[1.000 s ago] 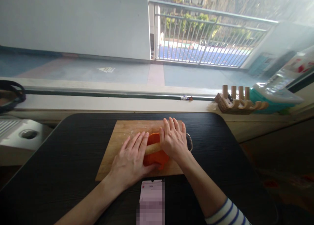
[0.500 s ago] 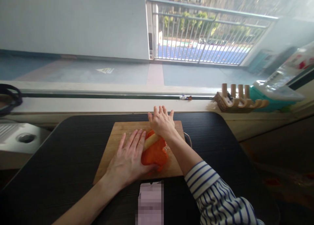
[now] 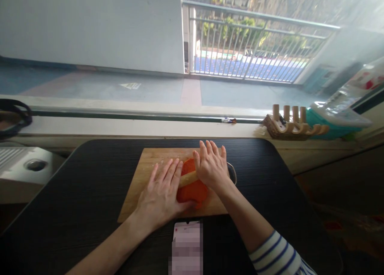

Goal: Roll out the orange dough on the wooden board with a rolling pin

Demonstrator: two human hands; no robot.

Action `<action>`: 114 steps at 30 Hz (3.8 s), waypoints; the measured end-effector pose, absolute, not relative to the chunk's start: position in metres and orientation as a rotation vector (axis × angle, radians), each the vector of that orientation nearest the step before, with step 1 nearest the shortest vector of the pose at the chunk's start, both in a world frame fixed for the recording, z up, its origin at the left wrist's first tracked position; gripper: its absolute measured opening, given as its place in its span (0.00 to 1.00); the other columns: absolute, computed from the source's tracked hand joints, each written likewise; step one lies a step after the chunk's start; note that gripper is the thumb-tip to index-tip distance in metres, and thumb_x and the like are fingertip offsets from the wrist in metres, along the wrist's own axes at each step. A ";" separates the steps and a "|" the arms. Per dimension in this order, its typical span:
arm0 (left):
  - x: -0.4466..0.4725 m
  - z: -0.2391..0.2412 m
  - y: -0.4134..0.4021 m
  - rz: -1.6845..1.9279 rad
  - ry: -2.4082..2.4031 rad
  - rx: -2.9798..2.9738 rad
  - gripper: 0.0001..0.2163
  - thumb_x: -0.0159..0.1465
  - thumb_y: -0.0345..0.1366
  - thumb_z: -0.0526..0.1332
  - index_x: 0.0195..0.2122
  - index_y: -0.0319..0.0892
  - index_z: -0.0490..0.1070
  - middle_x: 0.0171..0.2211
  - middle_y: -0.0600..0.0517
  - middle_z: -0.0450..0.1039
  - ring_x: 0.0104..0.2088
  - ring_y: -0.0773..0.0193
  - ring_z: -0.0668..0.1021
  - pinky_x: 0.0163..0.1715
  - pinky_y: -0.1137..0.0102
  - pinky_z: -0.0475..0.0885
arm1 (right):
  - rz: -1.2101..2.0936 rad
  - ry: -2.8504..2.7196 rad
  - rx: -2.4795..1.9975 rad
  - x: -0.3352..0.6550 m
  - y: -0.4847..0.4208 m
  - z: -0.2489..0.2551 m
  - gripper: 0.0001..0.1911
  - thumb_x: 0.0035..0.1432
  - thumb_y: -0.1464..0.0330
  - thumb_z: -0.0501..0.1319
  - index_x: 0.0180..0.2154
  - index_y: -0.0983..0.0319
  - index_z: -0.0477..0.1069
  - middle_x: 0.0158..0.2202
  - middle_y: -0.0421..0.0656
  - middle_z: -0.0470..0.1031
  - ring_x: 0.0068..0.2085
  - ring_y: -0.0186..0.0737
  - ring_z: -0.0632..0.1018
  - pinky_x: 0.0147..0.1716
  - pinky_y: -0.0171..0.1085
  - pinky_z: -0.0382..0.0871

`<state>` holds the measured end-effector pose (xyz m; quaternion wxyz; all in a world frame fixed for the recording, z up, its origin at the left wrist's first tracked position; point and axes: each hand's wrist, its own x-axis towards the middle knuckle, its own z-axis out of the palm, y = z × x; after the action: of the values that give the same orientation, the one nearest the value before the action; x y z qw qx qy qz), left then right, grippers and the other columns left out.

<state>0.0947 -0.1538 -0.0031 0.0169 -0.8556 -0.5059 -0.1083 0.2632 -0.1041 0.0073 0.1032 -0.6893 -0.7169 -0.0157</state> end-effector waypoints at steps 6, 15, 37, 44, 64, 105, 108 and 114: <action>0.093 -0.006 -0.150 -0.316 -1.584 -2.641 0.50 0.53 0.69 0.47 0.65 0.30 0.50 0.65 0.36 0.52 0.66 0.46 0.52 0.64 0.48 0.38 | 0.164 -2.199 -1.971 0.247 -0.058 0.016 0.28 0.67 0.57 0.40 0.62 0.62 0.53 0.64 0.49 0.57 0.65 0.46 0.54 0.61 0.58 0.43; 0.093 -0.006 -0.153 -0.351 -1.629 -2.632 0.50 0.53 0.68 0.47 0.65 0.28 0.49 0.64 0.36 0.53 0.65 0.46 0.55 0.64 0.47 0.39 | 0.145 -2.295 -1.858 0.216 -0.021 0.018 0.23 0.67 0.59 0.41 0.55 0.63 0.60 0.56 0.53 0.67 0.61 0.49 0.59 0.58 0.62 0.45; 0.093 -0.009 -0.156 -0.359 -1.640 -2.623 0.50 0.54 0.69 0.44 0.65 0.29 0.47 0.65 0.35 0.50 0.66 0.47 0.50 0.63 0.47 0.35 | 0.089 -2.192 -1.892 0.218 -0.027 0.017 0.21 0.67 0.58 0.42 0.52 0.63 0.62 0.55 0.53 0.68 0.60 0.50 0.61 0.57 0.64 0.46; 0.093 -0.008 -0.156 -0.365 -1.642 -2.623 0.51 0.54 0.69 0.44 0.65 0.27 0.47 0.65 0.33 0.51 0.66 0.46 0.51 0.63 0.46 0.36 | 0.021 -2.227 -1.888 0.201 -0.009 0.011 0.23 0.67 0.57 0.43 0.49 0.66 0.65 0.52 0.57 0.69 0.58 0.53 0.61 0.56 0.66 0.43; 0.092 -0.011 -0.159 -0.352 -1.557 -2.615 0.48 0.55 0.66 0.49 0.66 0.31 0.46 0.65 0.35 0.49 0.66 0.47 0.49 0.63 0.45 0.40 | 0.077 -2.128 -1.880 0.208 -0.019 0.016 0.20 0.68 0.58 0.42 0.45 0.62 0.67 0.49 0.51 0.73 0.55 0.48 0.66 0.57 0.61 0.46; 0.097 -0.005 -0.162 -0.347 -1.518 -2.591 0.43 0.58 0.62 0.51 0.64 0.29 0.52 0.64 0.36 0.53 0.65 0.44 0.55 0.62 0.45 0.46 | 0.059 -1.947 -2.047 0.241 -0.062 0.008 0.17 0.67 0.66 0.42 0.41 0.59 0.69 0.44 0.48 0.77 0.50 0.43 0.72 0.56 0.51 0.49; 0.098 -0.005 -0.165 -0.341 -1.503 -2.582 0.41 0.60 0.59 0.51 0.64 0.29 0.53 0.64 0.36 0.53 0.65 0.45 0.56 0.62 0.46 0.47 | 0.062 -1.899 -2.052 0.247 -0.073 0.007 0.17 0.66 0.67 0.42 0.43 0.59 0.69 0.44 0.48 0.77 0.51 0.44 0.72 0.56 0.51 0.50; 0.100 -0.003 -0.172 -0.348 -1.467 -2.568 0.34 0.64 0.54 0.50 0.62 0.31 0.56 0.63 0.38 0.55 0.63 0.48 0.59 0.61 0.48 0.52 | 0.066 -1.874 -2.043 0.257 -0.102 0.004 0.19 0.65 0.69 0.42 0.49 0.61 0.67 0.52 0.51 0.73 0.56 0.44 0.68 0.57 0.52 0.50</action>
<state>0.1005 -0.1723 -0.0028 0.0818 -0.8594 -0.4911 -0.1163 0.2568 -0.1023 0.0037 0.1830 -0.7243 -0.6643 0.0234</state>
